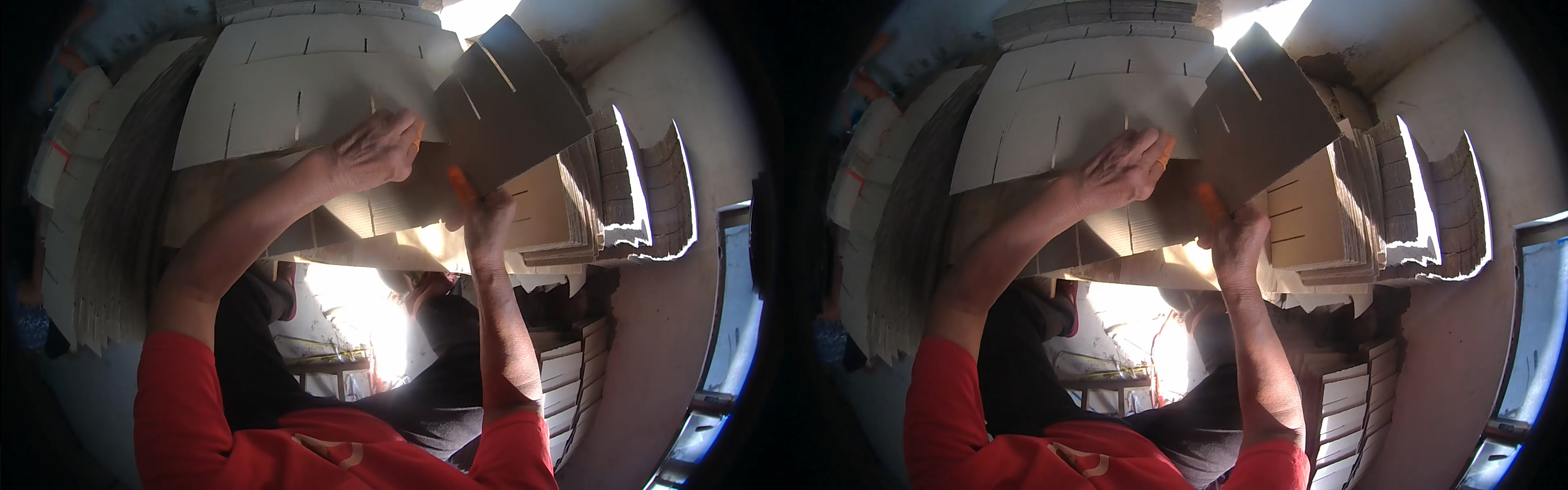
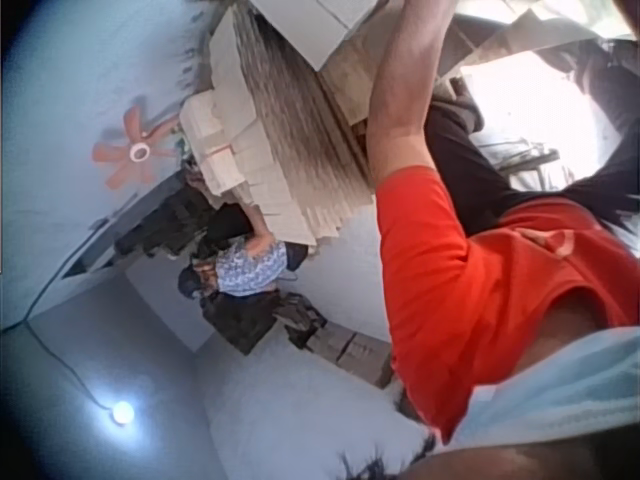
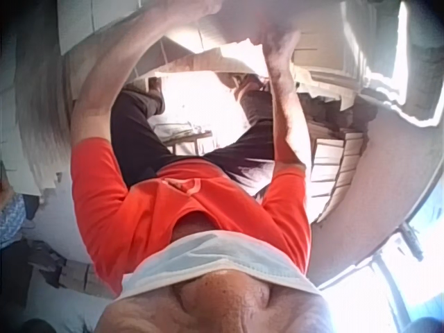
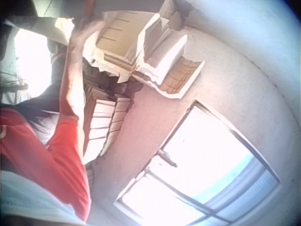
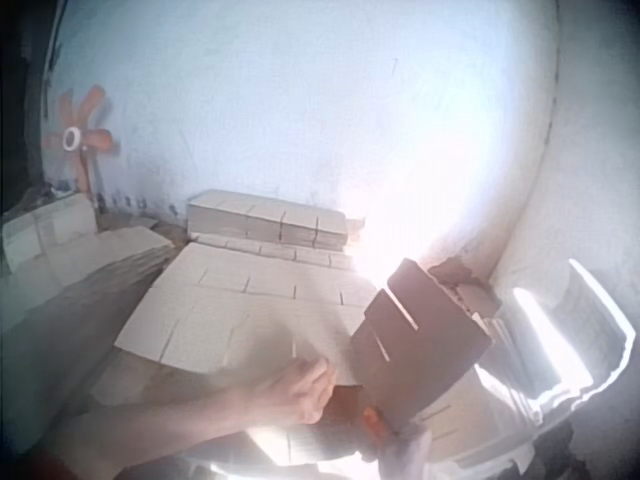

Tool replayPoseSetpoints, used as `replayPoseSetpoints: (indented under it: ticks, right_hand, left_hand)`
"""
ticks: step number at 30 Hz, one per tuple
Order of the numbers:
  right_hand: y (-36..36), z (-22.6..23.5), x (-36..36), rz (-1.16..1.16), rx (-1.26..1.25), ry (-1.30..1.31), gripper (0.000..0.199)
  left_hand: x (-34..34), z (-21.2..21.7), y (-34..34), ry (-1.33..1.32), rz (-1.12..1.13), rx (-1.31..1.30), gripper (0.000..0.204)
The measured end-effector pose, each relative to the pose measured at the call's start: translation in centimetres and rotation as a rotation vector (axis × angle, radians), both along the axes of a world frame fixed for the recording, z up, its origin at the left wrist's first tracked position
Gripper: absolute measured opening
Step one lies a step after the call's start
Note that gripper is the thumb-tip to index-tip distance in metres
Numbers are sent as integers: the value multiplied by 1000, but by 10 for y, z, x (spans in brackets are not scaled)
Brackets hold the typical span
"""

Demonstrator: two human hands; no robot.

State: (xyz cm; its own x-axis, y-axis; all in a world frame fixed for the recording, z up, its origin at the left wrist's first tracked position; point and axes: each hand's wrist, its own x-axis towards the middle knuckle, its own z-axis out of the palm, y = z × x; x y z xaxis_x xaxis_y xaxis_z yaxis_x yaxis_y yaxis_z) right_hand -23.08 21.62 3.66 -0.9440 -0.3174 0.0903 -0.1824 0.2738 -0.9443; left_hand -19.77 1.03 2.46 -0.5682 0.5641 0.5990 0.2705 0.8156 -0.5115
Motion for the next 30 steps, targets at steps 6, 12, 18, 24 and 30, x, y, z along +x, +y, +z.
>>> replayPoseSetpoints:
  ticks: [6, 12, 18, 24, 30]
  right_hand:
    - [-4, 19, 10, 10, 3, 154, 16]
    - [6, 13, 3, 53, 43, 101, 13]
    - [10, 16, 3, 85, -62, 75, 14]
    - [7, 17, 0, 84, -21, 10, 15]
    - [10, 15, -2, 82, -33, 32, 16]
  left_hand:
    - [3, -6, -4, -166, 40, 123, 17]
    - [10, 1, 9, -212, 27, 232, 22]
    - [5, -3, 5, -65, 21, 163, 11]
    - [3, -15, 10, -118, -47, 311, 15]
    - [4, -17, 14, -48, -80, 336, 14]
